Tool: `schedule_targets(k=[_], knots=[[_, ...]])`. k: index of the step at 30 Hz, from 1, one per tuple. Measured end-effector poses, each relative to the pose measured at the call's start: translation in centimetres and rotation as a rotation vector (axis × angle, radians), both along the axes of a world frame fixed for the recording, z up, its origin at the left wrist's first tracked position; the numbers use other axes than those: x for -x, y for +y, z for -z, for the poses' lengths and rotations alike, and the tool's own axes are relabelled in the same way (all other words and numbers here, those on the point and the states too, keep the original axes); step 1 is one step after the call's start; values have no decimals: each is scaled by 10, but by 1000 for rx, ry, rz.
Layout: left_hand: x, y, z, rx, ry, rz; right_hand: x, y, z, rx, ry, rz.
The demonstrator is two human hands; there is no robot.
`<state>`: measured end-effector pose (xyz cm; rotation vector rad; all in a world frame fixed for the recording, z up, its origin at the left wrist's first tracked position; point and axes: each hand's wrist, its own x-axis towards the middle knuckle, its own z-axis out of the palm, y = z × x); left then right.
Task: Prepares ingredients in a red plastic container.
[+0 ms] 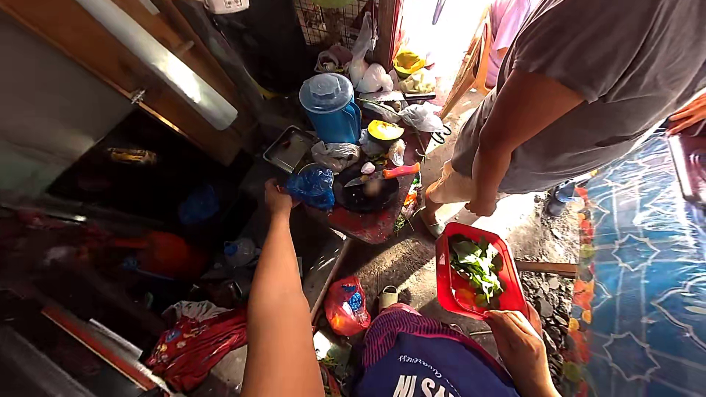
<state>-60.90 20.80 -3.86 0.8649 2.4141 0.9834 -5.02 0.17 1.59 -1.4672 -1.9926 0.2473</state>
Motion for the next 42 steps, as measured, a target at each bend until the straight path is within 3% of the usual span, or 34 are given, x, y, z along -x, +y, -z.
schedule_targets(k=[5, 8, 16, 23, 29, 33, 42], knots=[[1, 16, 6, 199, 104, 253, 9, 7, -3, -1, -9, -7], [0, 22, 1, 288, 45, 304, 11, 9, 0, 7, -9, -15], [10, 17, 13, 183, -88, 326, 16, 14, 0, 22, -9, -43], [17, 13, 5, -23, -233, 147, 16, 17, 1, 16, -12, -58], [15, 4, 8, 54, -232, -63, 13, 13, 3, 15, -9, -46], [7, 6, 4, 35, -327, -56, 16, 15, 2, 8, -7, -74], [21, 2, 2, 14, -284, -7, 21, 14, 1, 8, -11, -96]])
